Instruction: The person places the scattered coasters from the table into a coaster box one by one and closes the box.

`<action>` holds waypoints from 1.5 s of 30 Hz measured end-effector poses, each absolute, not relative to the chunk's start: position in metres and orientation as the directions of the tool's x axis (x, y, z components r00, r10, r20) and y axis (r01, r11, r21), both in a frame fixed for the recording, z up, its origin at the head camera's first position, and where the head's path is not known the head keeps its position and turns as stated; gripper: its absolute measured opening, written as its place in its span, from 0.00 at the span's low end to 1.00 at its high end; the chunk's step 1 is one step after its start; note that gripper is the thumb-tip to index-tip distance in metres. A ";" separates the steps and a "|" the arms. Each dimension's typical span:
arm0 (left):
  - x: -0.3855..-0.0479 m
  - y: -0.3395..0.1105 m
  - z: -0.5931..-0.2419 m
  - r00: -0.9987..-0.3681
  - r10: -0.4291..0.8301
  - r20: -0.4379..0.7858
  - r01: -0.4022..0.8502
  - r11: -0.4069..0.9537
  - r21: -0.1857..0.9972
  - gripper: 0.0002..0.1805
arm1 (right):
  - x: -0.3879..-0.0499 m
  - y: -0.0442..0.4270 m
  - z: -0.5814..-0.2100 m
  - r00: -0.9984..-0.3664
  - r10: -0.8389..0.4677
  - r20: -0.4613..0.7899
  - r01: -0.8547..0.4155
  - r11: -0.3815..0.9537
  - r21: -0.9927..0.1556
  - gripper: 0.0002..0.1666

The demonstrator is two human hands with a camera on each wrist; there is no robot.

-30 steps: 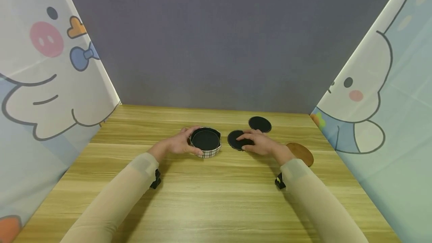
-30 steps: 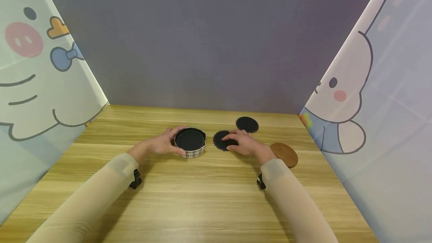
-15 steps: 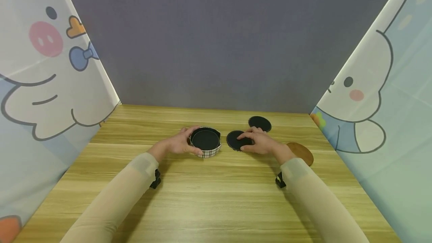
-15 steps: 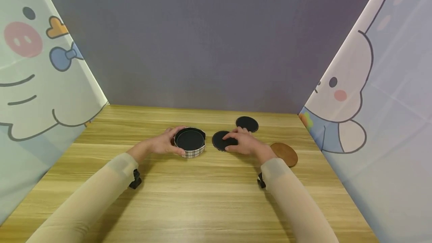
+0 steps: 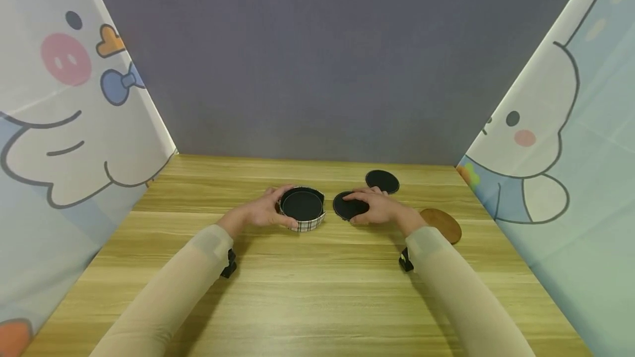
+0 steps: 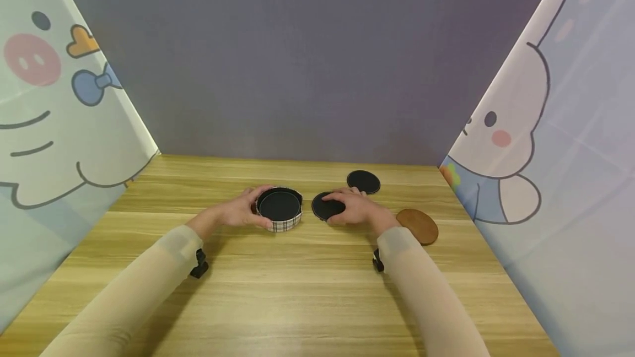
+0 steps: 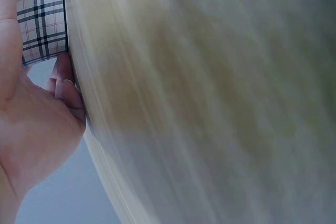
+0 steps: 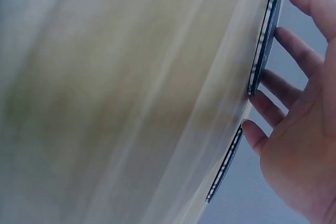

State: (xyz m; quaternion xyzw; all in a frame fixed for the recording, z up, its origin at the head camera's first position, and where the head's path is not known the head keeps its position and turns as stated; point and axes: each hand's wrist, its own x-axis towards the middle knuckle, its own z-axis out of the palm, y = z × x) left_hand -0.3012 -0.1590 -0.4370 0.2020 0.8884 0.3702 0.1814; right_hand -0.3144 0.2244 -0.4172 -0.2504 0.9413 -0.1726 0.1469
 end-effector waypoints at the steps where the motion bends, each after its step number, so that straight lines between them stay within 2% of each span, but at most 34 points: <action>1: -0.301 -0.159 -0.436 -0.852 0.495 -0.171 0.228 0.645 0.729 0.70 | -0.315 0.225 -0.417 -0.832 -0.522 -0.188 -0.419 0.813 -0.404 0.44; 14: -0.301 -0.158 -0.434 -0.844 0.515 -0.150 0.255 0.632 0.732 0.68 | -0.313 0.225 -0.421 -0.849 -0.518 -0.104 -0.442 0.804 -0.399 0.54; 26: -0.300 -0.156 -0.432 -0.847 0.508 -0.157 0.242 0.631 0.737 0.67 | -0.301 0.221 -0.416 -0.836 -0.545 0.060 -0.503 0.718 -0.481 0.53; 31: -0.300 -0.157 -0.433 -0.848 0.506 -0.157 0.239 0.630 0.739 0.67 | -0.297 0.212 -0.414 -0.815 -0.567 0.116 -0.546 0.688 -0.477 0.53; 45: -0.300 -0.156 -0.433 -0.845 0.510 -0.159 0.237 0.625 0.744 0.65 | -0.298 0.180 -0.411 -0.777 -0.615 0.134 -0.595 0.649 -0.474 0.53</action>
